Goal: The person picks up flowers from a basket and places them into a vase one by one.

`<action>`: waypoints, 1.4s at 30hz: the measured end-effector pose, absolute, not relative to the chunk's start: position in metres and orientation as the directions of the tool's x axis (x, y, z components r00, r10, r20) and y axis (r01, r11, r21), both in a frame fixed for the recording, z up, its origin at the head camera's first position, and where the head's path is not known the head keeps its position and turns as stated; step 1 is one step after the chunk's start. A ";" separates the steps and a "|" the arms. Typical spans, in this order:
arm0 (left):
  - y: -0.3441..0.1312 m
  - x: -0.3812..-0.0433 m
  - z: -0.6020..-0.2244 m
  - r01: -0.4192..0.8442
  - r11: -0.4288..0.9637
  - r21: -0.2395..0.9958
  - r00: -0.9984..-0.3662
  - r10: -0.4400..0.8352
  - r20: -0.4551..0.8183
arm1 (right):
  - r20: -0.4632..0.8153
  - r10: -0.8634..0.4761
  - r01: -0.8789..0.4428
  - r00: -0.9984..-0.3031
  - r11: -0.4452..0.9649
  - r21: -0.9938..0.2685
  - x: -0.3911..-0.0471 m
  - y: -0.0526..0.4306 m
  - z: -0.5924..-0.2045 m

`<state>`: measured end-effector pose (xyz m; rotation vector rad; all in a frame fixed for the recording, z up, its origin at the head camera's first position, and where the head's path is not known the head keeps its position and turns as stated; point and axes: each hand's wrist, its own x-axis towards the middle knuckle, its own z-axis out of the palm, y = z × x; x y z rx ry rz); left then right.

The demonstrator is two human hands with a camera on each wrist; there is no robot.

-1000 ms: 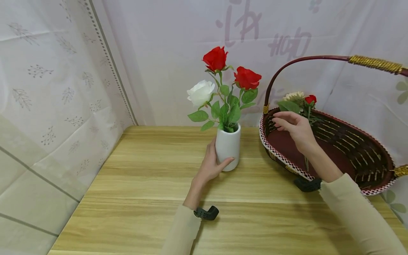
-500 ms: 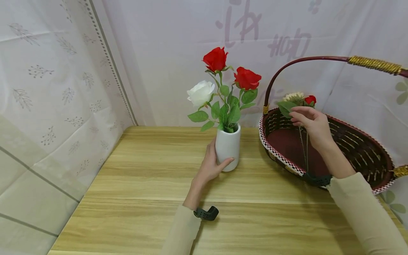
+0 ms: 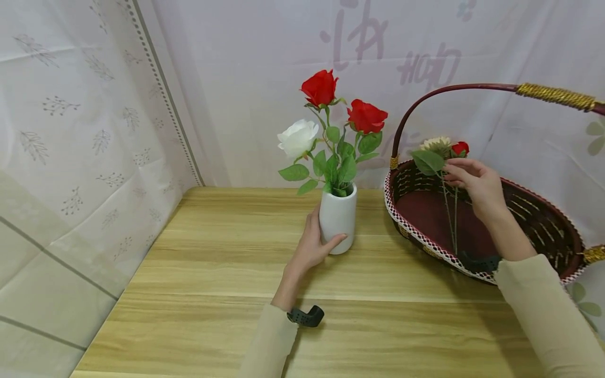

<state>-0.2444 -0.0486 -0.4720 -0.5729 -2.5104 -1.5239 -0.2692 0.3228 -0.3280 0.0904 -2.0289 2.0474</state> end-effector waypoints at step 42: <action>-0.048 -0.244 -0.472 0.386 0.410 0.826 -0.920 0.240 0.311 | 0.029 0.247 0.074 -0.969 0.397 -0.915 -0.284 0.381 -0.354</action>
